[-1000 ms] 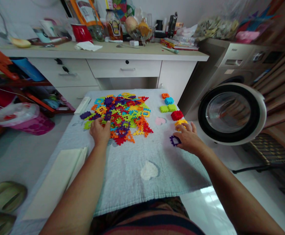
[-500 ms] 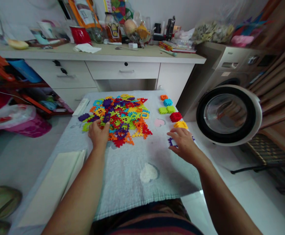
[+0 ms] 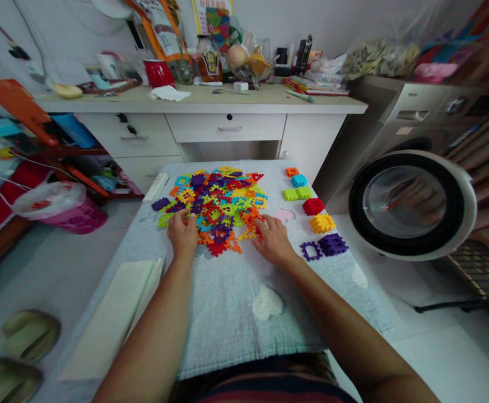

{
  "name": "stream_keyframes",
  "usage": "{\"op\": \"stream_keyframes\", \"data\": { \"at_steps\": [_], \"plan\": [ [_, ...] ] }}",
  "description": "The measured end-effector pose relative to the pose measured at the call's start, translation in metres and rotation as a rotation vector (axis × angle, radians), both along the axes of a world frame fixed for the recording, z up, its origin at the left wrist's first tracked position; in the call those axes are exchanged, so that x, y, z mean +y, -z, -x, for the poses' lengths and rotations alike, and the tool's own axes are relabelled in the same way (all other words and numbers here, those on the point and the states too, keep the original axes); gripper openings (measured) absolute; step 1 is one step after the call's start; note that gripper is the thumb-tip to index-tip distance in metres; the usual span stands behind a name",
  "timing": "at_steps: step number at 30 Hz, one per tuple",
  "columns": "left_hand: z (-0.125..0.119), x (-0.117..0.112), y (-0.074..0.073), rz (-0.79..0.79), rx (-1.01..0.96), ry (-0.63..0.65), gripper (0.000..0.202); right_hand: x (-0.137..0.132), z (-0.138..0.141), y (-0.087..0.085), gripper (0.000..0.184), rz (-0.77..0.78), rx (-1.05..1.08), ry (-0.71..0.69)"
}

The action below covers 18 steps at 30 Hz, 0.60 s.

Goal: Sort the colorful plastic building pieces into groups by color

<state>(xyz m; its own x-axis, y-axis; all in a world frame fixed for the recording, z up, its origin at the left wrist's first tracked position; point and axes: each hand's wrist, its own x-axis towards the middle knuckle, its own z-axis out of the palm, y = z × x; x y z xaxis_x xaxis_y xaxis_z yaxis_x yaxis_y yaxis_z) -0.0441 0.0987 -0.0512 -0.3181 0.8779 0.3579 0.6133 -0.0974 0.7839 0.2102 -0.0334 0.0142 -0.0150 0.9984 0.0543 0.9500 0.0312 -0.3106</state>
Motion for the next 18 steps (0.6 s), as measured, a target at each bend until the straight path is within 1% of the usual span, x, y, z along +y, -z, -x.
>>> {"op": "stream_keyframes", "data": {
  "at_steps": [3,5,8,11,14,18],
  "plan": [
    [0.000,-0.001,-0.001,-0.004,-0.013,-0.001,0.029,-0.001,0.010,0.003,0.059,-0.066,0.020,-0.116],
    [0.000,0.000,-0.002,-0.007,-0.015,-0.003,0.029,0.002,0.019,0.001,0.055,-0.100,0.026,-0.192],
    [0.000,0.000,-0.002,-0.003,-0.009,0.002,0.028,0.014,0.035,-0.005,0.049,-0.143,0.030,-0.278],
    [0.000,-0.001,-0.004,0.001,0.012,0.004,0.027,0.030,0.053,-0.007,0.049,-0.171,0.012,-0.323],
    [-0.001,-0.003,-0.006,0.003,0.047,0.005,0.027,0.045,0.067,-0.005,0.047,-0.164,-0.016,-0.356],
    [-0.002,-0.006,-0.009,0.019,0.060,0.016,0.028,0.058,0.071,-0.003,0.029,-0.165,0.002,-0.351]
  ]
}}
